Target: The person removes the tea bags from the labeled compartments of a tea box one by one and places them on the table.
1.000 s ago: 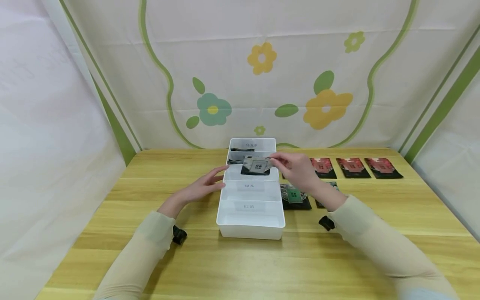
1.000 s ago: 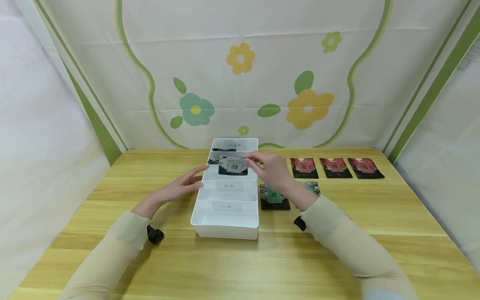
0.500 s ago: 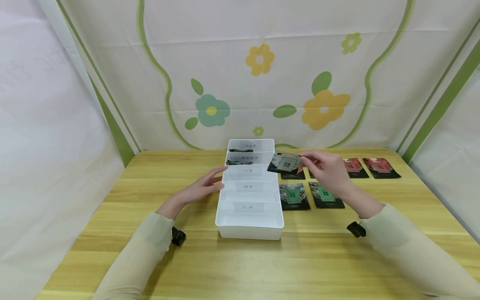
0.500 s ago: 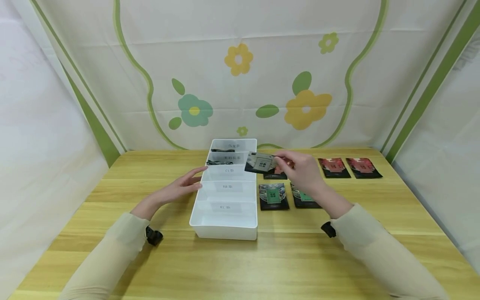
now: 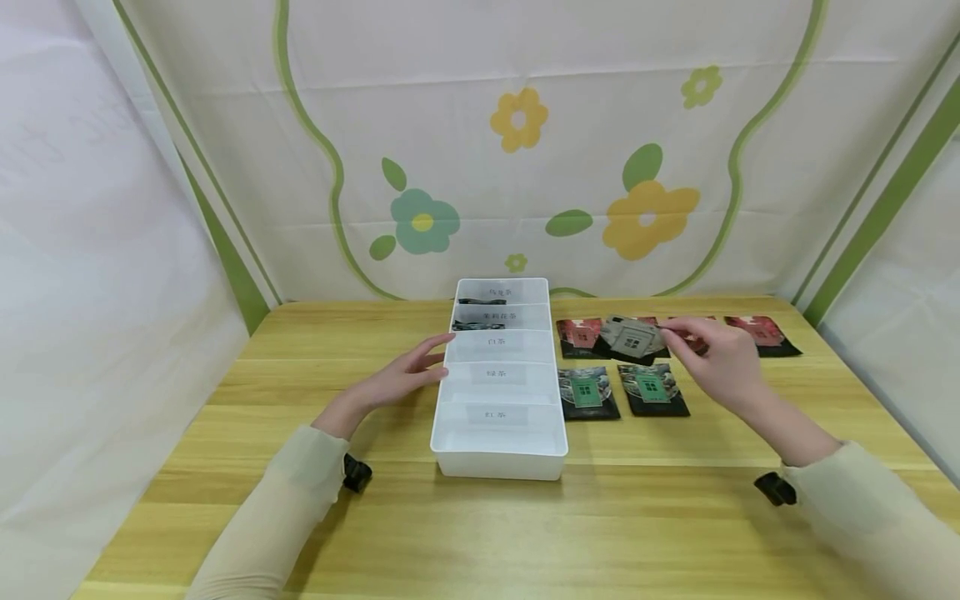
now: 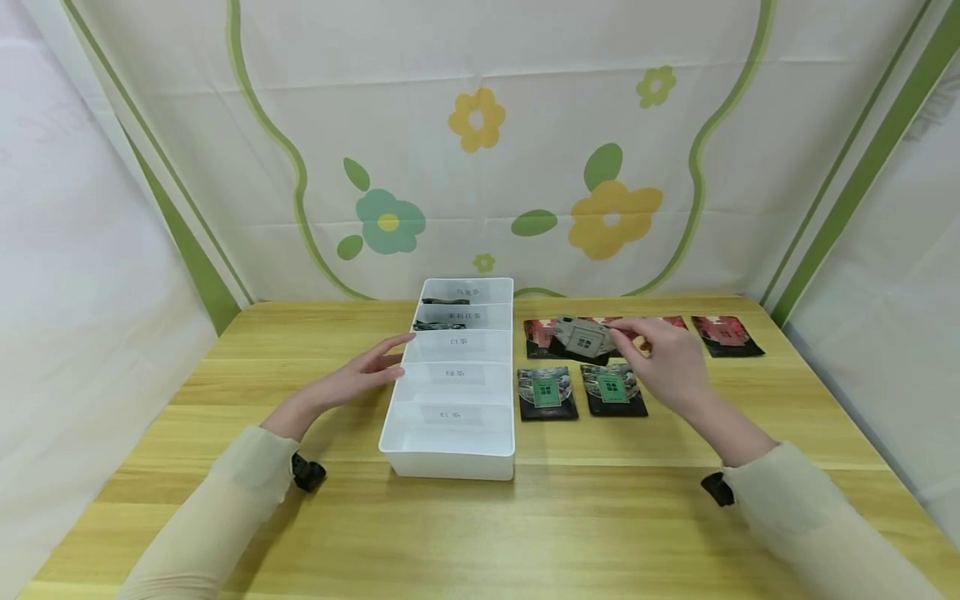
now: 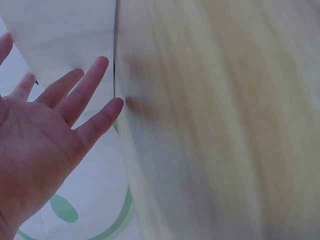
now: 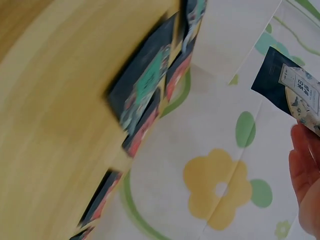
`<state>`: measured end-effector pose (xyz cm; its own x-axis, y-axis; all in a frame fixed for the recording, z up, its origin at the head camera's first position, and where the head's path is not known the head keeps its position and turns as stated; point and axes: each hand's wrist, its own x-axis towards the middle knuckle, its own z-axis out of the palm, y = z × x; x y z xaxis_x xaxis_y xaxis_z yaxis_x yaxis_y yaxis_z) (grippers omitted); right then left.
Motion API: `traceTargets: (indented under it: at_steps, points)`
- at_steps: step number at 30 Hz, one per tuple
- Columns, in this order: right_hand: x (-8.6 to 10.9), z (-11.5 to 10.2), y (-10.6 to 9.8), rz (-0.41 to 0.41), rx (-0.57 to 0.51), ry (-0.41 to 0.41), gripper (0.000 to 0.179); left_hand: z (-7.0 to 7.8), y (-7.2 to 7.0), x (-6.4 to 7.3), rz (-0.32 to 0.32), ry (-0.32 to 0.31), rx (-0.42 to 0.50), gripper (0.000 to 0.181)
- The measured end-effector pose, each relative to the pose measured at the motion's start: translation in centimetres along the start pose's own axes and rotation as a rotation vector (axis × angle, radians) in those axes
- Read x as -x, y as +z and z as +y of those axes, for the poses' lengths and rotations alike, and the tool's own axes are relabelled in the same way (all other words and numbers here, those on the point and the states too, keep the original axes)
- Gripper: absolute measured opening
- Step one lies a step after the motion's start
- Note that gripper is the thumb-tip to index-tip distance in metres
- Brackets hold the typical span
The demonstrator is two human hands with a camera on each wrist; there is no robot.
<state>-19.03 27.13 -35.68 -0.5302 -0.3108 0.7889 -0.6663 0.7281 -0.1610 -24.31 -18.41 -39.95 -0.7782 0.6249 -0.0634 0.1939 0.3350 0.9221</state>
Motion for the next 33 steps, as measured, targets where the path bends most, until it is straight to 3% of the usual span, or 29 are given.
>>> traceTargets:
  at_steps: [9, 18, 27, 33]
  points:
    - [2.4, 2.0, -2.4, -0.014, 0.062, 0.087, 0.012, 0.3, 0.0, 0.1, -0.001, 0.009, 0.004, 0.063]
    - [4.1, 4.1, -4.4, -0.090, 0.038, 0.283, 0.017, 0.4, 0.1, 0.1, 0.000, 0.002, 0.017, 0.063]
    - [5.6, 6.5, -6.0, -0.289, -0.034, 0.476, 0.017, 0.3, 0.1, 0.1, -0.001, -0.005, 0.010, 0.062]
    - [6.1, 7.9, -5.8, -0.388, -0.054, 0.502, 0.019, 0.3, 0.1, 0.1, 0.010, -0.015, 0.006, 0.062]
